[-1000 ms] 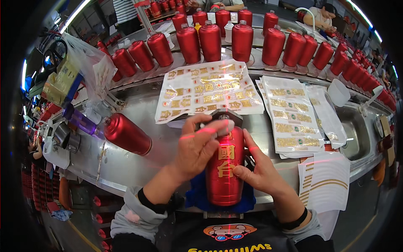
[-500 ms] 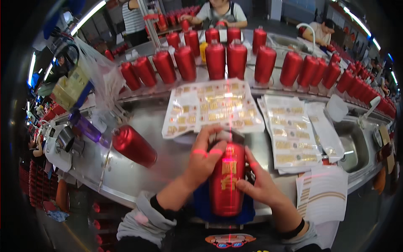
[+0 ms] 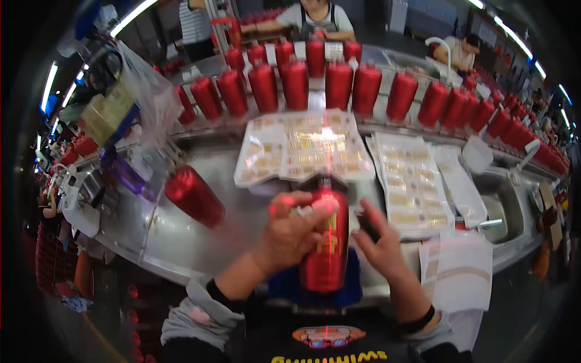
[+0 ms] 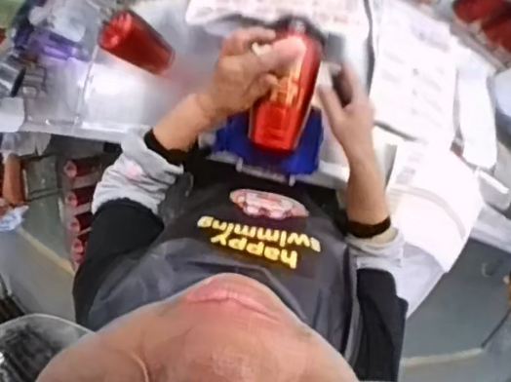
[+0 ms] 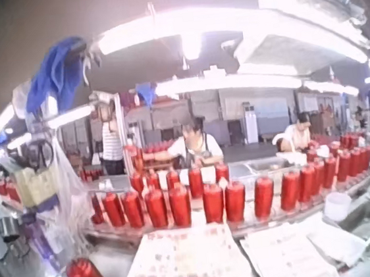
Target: Manually applying decorative labels and stickers to red metal liquor bottles at a factory workstation.
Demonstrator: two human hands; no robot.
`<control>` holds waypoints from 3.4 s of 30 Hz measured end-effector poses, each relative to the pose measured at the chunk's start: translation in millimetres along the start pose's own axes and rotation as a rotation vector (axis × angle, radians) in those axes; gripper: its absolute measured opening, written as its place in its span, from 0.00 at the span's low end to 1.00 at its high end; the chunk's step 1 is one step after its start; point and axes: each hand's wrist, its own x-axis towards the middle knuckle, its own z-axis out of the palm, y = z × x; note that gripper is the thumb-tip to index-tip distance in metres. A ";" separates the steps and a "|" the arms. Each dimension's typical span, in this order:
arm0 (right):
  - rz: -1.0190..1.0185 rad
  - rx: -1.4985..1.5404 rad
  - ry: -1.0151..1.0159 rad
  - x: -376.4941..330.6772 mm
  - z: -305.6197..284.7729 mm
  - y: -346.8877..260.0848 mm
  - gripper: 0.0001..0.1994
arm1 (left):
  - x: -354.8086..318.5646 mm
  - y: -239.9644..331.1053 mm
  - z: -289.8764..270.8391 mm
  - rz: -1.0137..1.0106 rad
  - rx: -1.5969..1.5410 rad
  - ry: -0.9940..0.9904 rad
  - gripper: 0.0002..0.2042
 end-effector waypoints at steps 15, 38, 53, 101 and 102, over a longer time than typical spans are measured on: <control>0.118 0.643 0.099 -1.7 27.6 3.6 0.12 | -27.2 20.7 3.3 -0.126 0.002 0.051 0.25; -0.773 -0.200 -0.300 -9.6 -11.9 -35.3 0.14 | -79.2 58.2 14.4 -0.302 0.022 0.095 0.47; 0.080 -1.059 -0.131 95.2 -201.3 61.5 0.16 | 30.8 -2.8 -10.9 0.149 0.175 -0.260 0.31; -0.159 -0.002 -0.013 -55.1 -21.0 -4.0 0.08 | -48.1 24.0 -40.2 -0.858 -1.041 -0.413 0.08; -0.154 0.021 -0.004 -55.2 -21.9 -2.0 0.08 | -48.4 22.9 -37.9 -0.850 -1.049 -0.380 0.08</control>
